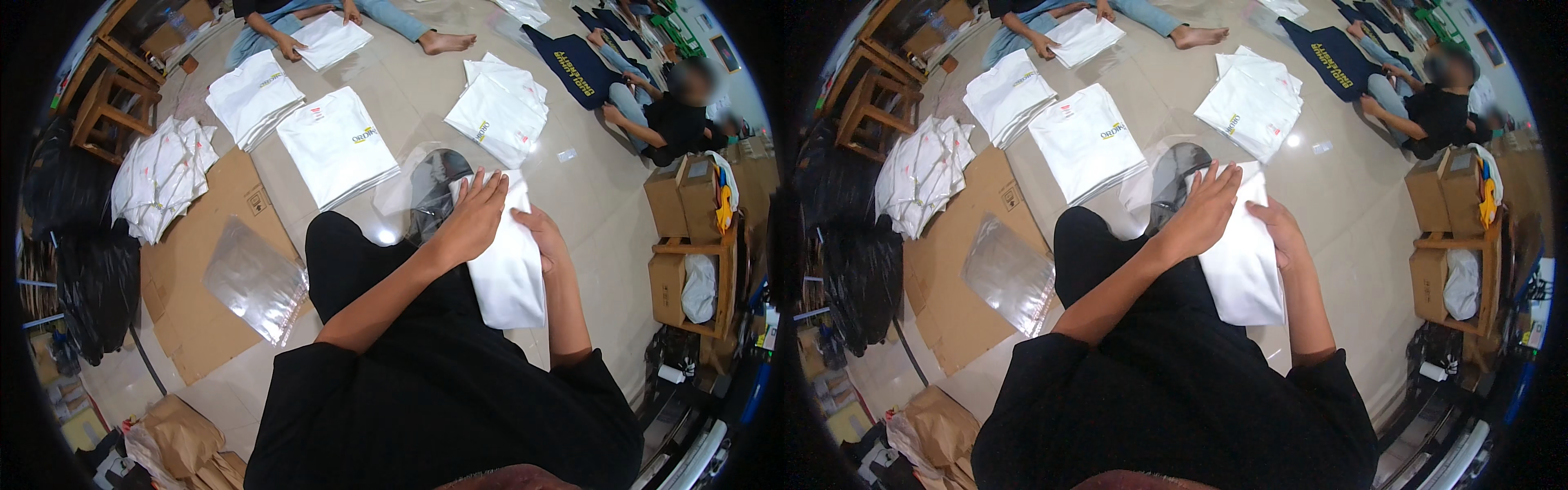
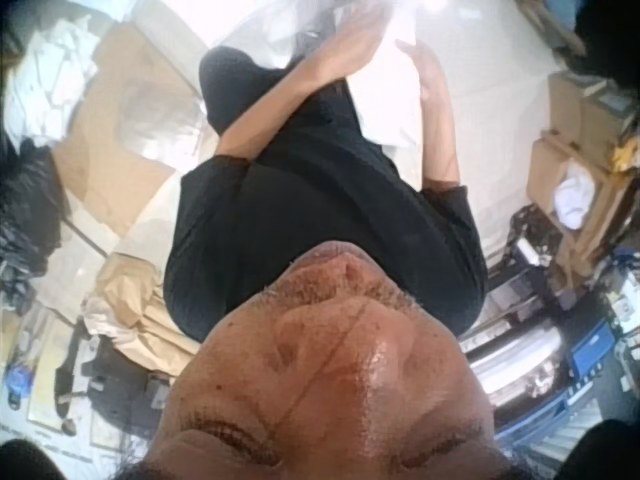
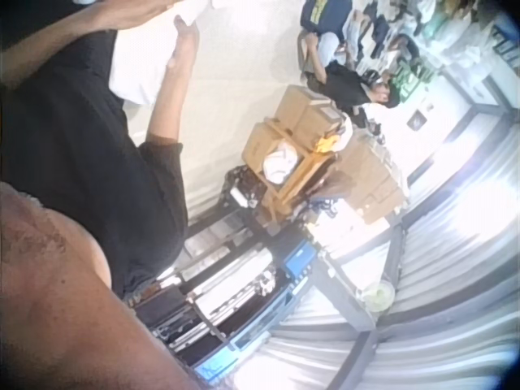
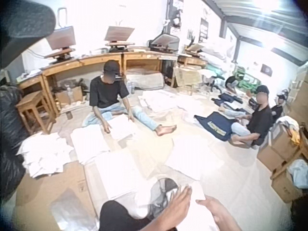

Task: The person picks up folded white t-shirts, slides each one into a clear plastic bag, and seals the bags by hand.

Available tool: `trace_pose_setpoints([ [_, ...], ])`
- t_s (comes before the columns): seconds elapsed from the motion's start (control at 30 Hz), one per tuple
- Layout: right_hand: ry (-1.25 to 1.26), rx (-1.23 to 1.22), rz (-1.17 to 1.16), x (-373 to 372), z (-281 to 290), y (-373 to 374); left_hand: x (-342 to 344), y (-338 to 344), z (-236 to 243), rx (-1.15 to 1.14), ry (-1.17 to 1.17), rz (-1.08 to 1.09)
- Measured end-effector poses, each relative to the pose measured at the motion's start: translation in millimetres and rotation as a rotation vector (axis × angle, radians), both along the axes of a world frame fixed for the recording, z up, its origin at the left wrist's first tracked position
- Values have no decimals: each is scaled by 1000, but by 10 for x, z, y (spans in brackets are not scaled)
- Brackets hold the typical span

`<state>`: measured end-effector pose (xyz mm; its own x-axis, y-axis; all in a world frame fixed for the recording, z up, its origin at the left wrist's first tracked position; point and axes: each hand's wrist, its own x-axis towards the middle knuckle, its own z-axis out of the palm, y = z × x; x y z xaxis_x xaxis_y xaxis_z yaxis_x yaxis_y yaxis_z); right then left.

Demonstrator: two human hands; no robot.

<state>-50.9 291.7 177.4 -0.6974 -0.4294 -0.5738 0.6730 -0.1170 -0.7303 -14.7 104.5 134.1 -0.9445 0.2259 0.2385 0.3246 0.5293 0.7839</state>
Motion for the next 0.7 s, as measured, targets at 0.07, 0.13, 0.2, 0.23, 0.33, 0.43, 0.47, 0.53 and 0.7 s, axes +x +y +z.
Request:
trace_pose_setpoints([
  [0.07,36,47,-93,-10,87,-18,23,-3,53,-49,18,14],
  [0.13,61,67,-28,43,129,-75,24,-2,103,-29,31,8],
  [0.2,52,19,58,76,82,-121,1,28,161,-21,79,-10],
  [0.23,19,-42,113,57,-17,-68,-4,63,210,-21,91,-33],
  [0.33,59,62,-26,8,-240,14,28,179,322,33,70,-126],
  [0.43,37,-16,-245,-4,-358,42,110,204,298,187,115,-255],
  [0.47,52,-60,-209,-13,-377,59,152,136,294,371,43,-264],
  [0.53,84,-151,-136,-36,-396,78,249,-30,281,735,-107,-279],
  [0.7,-19,-183,-142,0,-157,-227,119,-172,-205,614,-191,721],
])
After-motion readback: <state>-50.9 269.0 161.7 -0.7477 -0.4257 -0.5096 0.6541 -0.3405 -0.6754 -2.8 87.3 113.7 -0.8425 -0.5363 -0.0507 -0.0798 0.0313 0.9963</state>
